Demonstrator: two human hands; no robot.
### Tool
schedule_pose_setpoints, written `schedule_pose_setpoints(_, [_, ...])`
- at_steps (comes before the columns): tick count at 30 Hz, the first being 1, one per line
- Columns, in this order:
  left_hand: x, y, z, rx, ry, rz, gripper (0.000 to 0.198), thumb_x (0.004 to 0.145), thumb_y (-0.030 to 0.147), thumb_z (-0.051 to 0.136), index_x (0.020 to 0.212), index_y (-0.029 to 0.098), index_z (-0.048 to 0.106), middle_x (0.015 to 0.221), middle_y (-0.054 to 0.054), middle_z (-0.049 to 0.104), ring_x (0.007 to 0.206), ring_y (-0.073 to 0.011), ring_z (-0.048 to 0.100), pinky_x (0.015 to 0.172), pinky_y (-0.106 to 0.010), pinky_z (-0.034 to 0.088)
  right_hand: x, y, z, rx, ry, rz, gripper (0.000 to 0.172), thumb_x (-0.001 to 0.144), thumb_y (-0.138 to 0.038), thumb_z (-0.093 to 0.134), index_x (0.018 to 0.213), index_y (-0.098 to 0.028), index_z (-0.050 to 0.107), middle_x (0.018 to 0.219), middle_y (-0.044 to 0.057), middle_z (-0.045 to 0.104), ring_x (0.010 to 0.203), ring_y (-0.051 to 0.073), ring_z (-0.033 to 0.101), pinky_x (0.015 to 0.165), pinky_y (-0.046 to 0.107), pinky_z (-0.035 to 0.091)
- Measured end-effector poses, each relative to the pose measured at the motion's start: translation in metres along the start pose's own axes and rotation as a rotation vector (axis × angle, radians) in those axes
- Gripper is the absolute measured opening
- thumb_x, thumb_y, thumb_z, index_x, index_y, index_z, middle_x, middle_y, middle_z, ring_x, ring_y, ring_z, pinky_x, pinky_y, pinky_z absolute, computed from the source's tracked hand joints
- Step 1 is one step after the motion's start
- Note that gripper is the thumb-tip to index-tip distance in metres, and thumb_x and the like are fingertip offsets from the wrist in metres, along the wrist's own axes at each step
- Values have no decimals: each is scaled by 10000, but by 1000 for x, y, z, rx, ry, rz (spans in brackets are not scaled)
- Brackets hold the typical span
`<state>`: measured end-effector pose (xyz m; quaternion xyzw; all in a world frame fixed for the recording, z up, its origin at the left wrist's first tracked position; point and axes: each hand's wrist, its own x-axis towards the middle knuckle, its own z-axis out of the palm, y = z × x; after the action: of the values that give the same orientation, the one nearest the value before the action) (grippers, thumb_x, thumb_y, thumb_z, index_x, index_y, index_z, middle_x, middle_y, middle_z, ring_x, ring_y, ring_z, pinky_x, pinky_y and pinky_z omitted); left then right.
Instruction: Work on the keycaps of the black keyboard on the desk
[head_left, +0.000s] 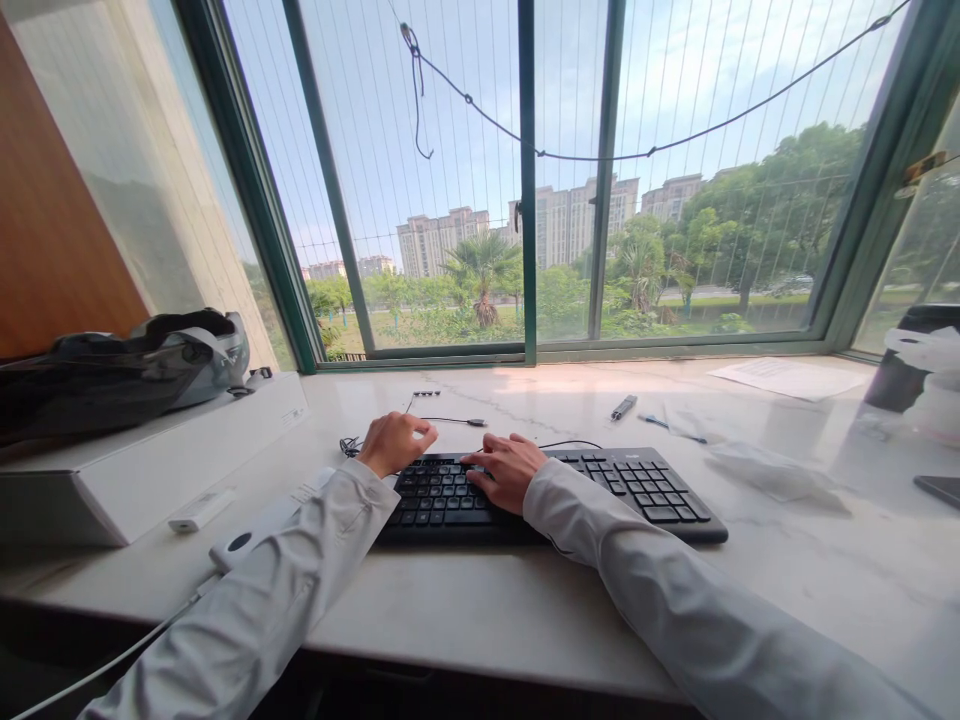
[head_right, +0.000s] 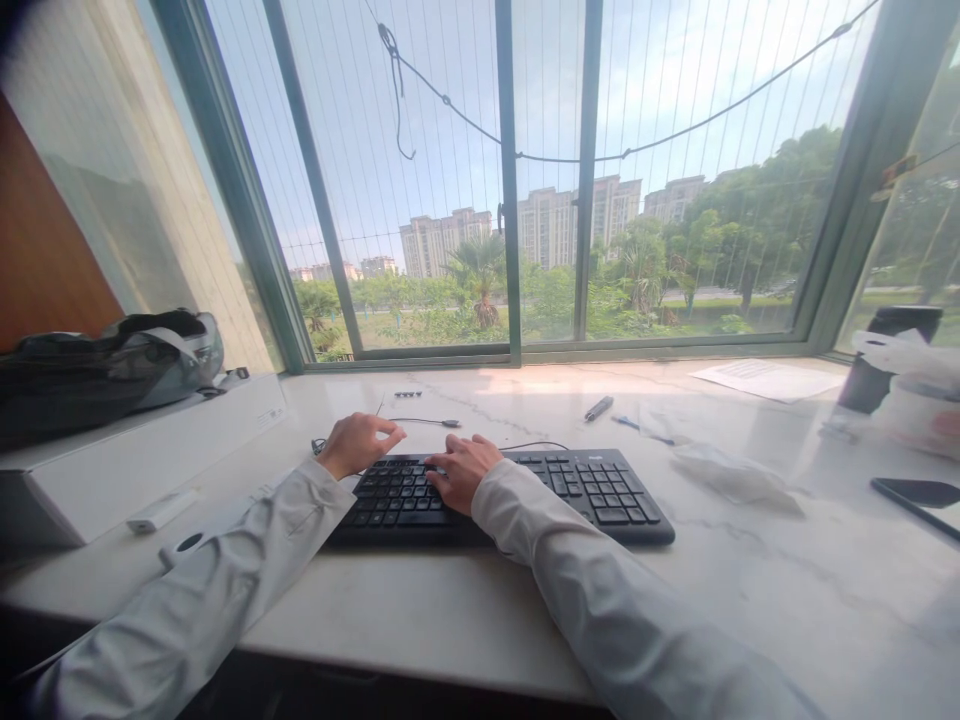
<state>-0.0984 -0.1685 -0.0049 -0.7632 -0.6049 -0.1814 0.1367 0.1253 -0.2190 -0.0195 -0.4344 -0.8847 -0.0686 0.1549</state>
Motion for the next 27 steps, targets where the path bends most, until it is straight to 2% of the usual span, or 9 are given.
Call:
schedule_pose_setpoints(8, [2,-9,2,-2,34,-76,380,818,542,467,888,317,765,934,-43,740,931,-270,653,769,-326,465,-1,-2,-4,-31,60,-7,453,951,-459,318,1040,-253,712,987,76,644,881,179,597,808,336,372])
schedule_pose_setpoints(11, [1,-9,1,-14,71,-112,369,818,532,470,888,319,763,965,-37,737,953,-273,648,772,-323,460,-1,-3,-6,-38,39,-11,494,954,-483,295,1002,-243,724,964,82,655,864,181,603,808,337,377])
schedule_pose_setpoints(15, [2,-16,-6,-10,221,-203,414,851,532,417,944,311,754,929,-34,742,920,-246,654,754,-297,449,-1,-1,-6,-26,22,-2,510,951,-496,284,999,-238,721,969,83,666,848,181,611,813,344,381])
schedule_pose_setpoints(18, [5,-32,-11,-48,321,-267,467,864,559,384,1004,288,739,961,-30,738,876,-222,658,743,-280,449,0,2,-4,-21,24,-5,501,950,-483,291,979,-219,716,975,91,673,846,187,615,816,347,383])
schedule_pose_setpoints(20, [7,-44,-9,-101,264,-243,463,844,578,421,997,277,739,1018,-19,727,834,-206,658,764,-276,451,0,5,-2,-16,55,8,466,955,-448,301,1007,-207,697,989,94,677,843,183,619,821,342,384])
schedule_pose_setpoints(22, [8,-54,-2,-160,136,-185,431,816,568,478,994,274,739,1057,-5,717,799,-189,654,789,-271,451,0,7,0,-7,81,35,420,954,-417,323,1069,-209,669,998,89,683,847,180,622,827,337,384])
schedule_pose_setpoints(25, [7,-61,11,-193,-45,-120,370,780,538,541,905,265,757,986,-4,734,822,-195,649,806,-269,450,0,12,2,-4,88,67,396,946,-414,348,1098,-213,654,1005,82,688,873,186,625,833,340,386])
schedule_pose_setpoints(27, [6,-62,18,-192,-117,-92,344,761,529,563,837,259,760,919,-9,742,860,-206,647,808,-267,450,0,15,3,-7,84,74,392,943,-412,351,1099,-216,653,1020,79,688,887,187,626,837,341,388])
